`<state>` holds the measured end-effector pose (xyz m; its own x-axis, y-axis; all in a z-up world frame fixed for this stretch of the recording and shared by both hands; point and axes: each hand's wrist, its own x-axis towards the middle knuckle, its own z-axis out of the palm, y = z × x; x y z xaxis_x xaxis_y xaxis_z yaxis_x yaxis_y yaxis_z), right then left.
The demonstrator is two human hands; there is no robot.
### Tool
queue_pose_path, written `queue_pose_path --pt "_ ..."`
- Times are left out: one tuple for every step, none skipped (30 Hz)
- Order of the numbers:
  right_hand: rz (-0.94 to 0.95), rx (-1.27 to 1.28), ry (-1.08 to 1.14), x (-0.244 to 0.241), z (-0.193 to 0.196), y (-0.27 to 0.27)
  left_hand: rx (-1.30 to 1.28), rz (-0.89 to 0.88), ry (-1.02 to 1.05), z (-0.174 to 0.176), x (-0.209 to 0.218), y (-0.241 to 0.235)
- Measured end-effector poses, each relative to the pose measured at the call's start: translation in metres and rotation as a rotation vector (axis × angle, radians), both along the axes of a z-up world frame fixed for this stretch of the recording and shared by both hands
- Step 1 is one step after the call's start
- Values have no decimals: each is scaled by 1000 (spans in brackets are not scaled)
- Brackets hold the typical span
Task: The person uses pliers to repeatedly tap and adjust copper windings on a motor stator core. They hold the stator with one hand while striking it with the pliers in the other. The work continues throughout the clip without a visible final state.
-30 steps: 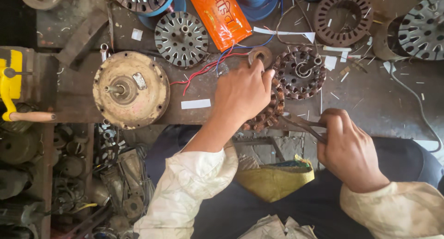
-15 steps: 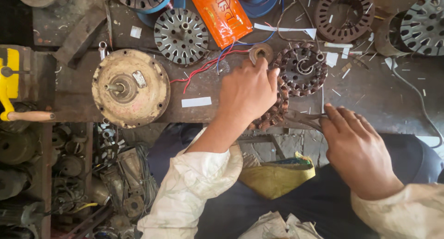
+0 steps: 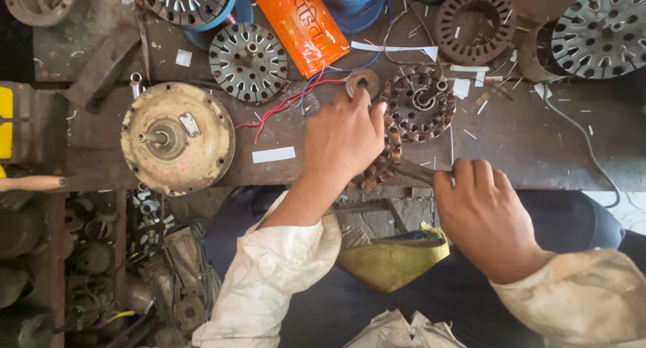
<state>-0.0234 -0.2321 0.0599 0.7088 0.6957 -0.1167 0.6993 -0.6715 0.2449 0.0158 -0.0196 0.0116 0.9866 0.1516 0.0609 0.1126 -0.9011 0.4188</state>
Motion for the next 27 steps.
queue_pose_path --pt "1 60 17 1 0 -3 -1 -1 5 -1 -1 1" --pt "2 121 34 3 0 -7 -2 -1 11 -2 -1 2" --pt "7 179 52 4 -1 -10 2 0 5 -4 -2 3" --pt "28 198 -13 5 -3 -13 6 0 -1 -5 -2 3" --pt "49 214 -79 8 -4 -17 6 1 -8 -7 -2 2" --pt "70 229 -146 9 -5 -19 1 6 -1 -8 -3 1" --pt "31 238 -103 12 -6 -20 -5 16 1 -9 -2 0" --pt "-8 246 -61 16 -8 -20 -12 26 3 -9 -2 -1" --pt "-50 261 -24 20 -11 -18 -15 24 -8 -8 -1 0" --pt "-96 224 -22 24 -15 -16 -18 21 -19 -6 -1 0" --pt "-149 184 -13 27 -18 -15 -24 12 -22 -6 -2 -1" --pt "-203 143 -4 30 -22 -15 -35 11 -19 -7 -1 0" --pt "-197 172 16 33 -26 -17 -50 9 -14 -8 0 0" --pt "-192 200 37 38 -29 -20 -65 6 -9 -9 1 0" --pt "-184 230 54 45 -32 -23 -64 0 -21 -10 3 1" --pt "-147 233 92 53 -36 -26 -62 -6 -33 -10 4 2" --pt "-115 239 130 61 -40 -29 -60 -17 -46 -10 6 3" --pt "-83 244 167 68 -44 -33 -62 -19 -31 -10 8 4" --pt "-70 240 184 74 -48 -37 -67 -15 -14 -11 9 5" --pt "-57 236 202 79 -52 -42 -71 -11 4 -12 11 4" --pt "-40 236 225 81 -57 -45 -78 -11 10 -13 11 4" --pt "-48 225 215 82 -61 -48 -85 -11 16 -14 11 4" --pt "-57 219 200 83 -66 -49 -87 -13 17 -13 12 4" --pt "-66 213 185 83 -70 -49 -86 -23 -15 -13 13 5" --pt "-70 250 208 80 -75 -49 -86 -37 -43 -13 11 4" --pt "-74 287 230 75 -79 -49 -87 -50 -71 -14 9 3" --pt "-85 329 255 66 -83 -50 -89 -70 -45 -14 4 3"
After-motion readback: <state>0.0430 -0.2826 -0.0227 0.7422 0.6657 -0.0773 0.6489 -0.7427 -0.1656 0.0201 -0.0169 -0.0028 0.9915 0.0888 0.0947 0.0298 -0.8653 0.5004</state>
